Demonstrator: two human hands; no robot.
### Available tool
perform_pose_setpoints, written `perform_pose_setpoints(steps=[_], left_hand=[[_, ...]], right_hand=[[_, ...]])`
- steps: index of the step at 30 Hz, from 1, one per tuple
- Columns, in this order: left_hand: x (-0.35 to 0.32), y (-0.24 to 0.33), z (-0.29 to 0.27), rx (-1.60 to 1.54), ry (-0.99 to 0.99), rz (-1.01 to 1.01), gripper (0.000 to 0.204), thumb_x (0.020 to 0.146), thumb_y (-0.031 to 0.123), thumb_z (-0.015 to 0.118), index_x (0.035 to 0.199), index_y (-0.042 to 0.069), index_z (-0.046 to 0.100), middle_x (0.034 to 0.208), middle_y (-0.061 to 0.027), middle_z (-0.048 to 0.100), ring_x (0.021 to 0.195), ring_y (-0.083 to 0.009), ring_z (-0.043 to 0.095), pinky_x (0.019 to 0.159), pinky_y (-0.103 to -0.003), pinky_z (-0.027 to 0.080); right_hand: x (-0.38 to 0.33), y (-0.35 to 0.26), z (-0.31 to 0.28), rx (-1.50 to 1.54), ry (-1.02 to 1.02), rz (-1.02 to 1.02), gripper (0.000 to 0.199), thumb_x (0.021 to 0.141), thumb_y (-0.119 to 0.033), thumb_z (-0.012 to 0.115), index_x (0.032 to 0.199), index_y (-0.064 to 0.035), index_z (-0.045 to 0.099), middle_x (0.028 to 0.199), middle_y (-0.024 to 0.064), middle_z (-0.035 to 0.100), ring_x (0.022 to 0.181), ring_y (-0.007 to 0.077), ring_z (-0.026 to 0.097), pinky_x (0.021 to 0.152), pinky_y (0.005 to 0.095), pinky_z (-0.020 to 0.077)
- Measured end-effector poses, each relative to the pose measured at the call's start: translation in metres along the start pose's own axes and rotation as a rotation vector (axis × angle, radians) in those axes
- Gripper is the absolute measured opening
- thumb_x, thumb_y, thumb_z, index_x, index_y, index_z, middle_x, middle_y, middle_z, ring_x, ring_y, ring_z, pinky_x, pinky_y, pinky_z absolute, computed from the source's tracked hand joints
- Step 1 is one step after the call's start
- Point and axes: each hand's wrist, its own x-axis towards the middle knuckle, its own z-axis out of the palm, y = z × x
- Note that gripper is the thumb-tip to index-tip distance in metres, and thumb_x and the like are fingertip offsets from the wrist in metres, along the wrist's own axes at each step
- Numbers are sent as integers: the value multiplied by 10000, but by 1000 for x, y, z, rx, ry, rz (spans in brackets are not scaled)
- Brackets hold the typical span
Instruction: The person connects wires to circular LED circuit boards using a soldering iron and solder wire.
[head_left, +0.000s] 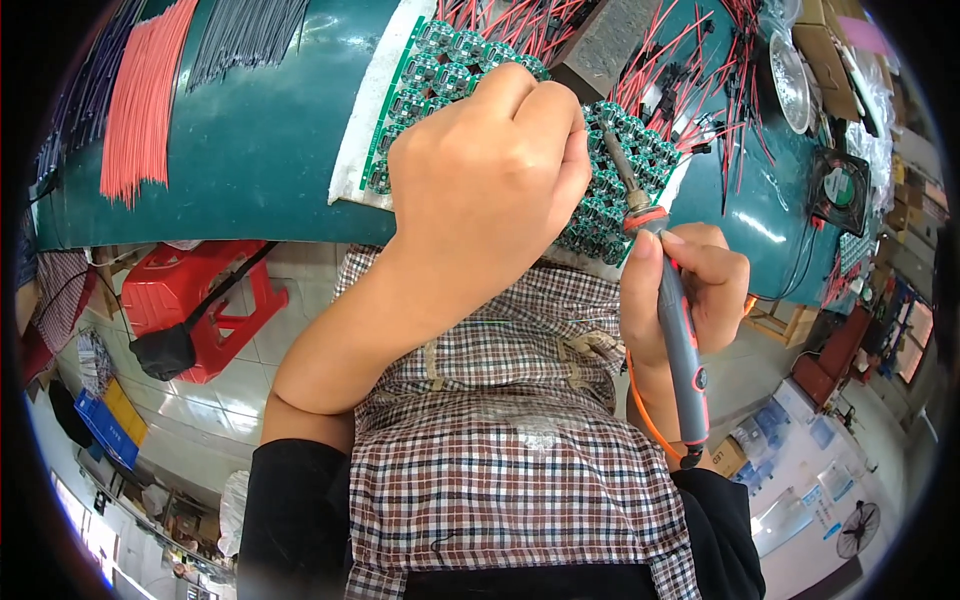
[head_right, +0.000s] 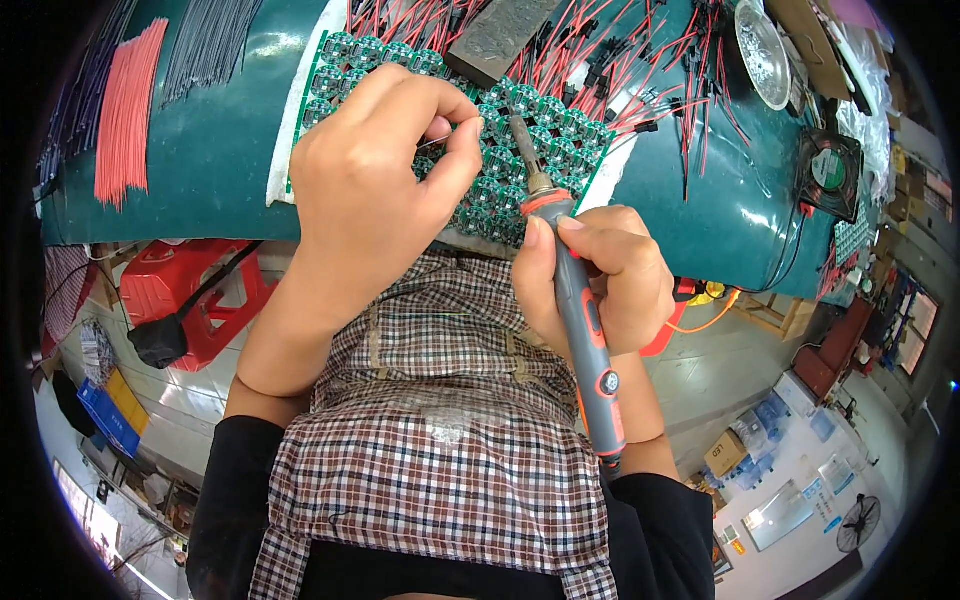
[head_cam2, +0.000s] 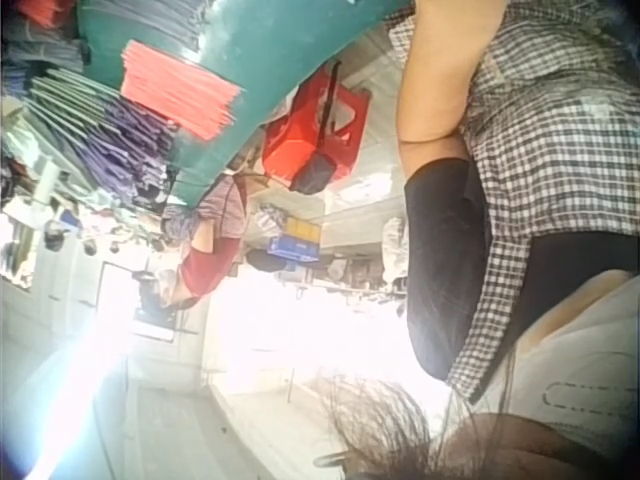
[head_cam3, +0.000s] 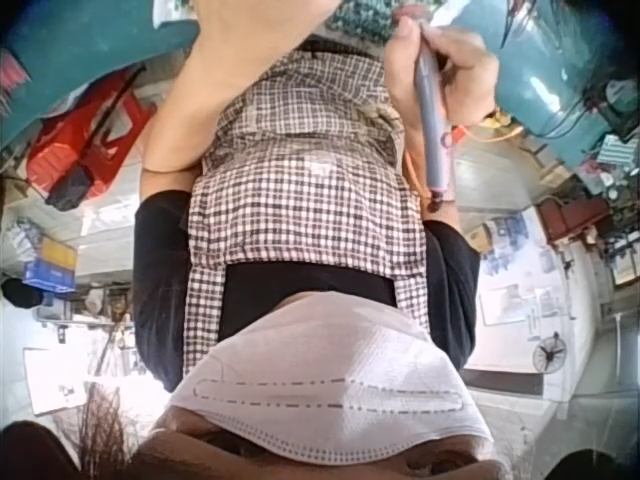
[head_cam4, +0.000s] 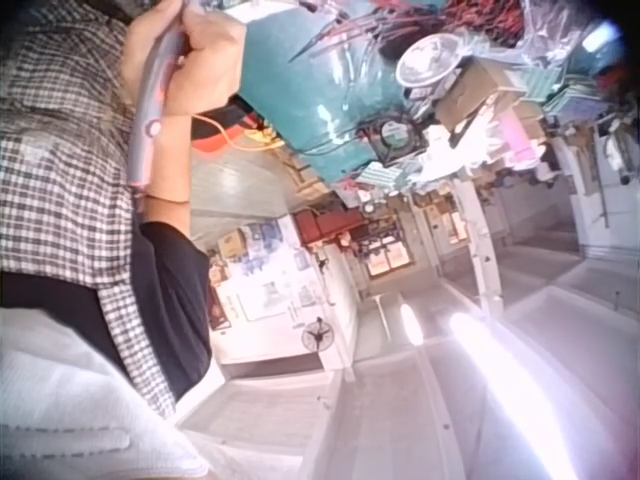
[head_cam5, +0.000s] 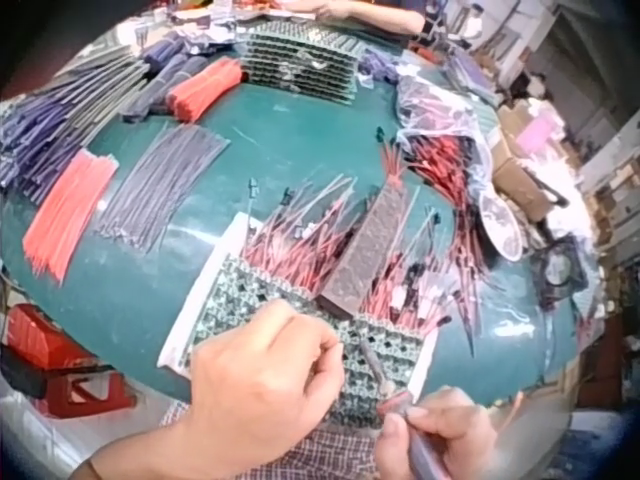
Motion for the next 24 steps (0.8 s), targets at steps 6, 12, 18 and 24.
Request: perform_pose_setpoints(steps=[6,12,18,24], left_hand=[[0,-1,3,32,-8,6,108,752,56,759,812,81,674,758,-18,640,644,-156,668,526,-291,499],[-1,-7,10,17,64,93,137,744,134,746,762,100,615,740,-26,568,532,-214,613,457,-331,478],[2,-4,0,-18,51,75,114,742,30,751,803,86,673,778,-14,629,586,-151,636,494,-288,471],[-6,0,-13,21,-36,-24,122,724,29,736,790,93,657,738,-4,598,586,-122,607,475,-259,441]], right_hand=[[-4,-3,5,-85,-1,-50,306,734,-2,807,897,-19,549,667,74,578,523,180,594,453,276,469],[7,-9,3,-120,-68,-81,300,744,2,802,909,-13,552,711,87,585,551,187,595,473,287,471],[3,-13,-12,0,-11,-38,303,778,21,756,922,-9,491,698,84,572,540,167,557,475,281,440],[0,-10,-12,23,-16,-50,277,758,39,731,875,-5,484,644,85,549,482,156,518,438,272,406]])
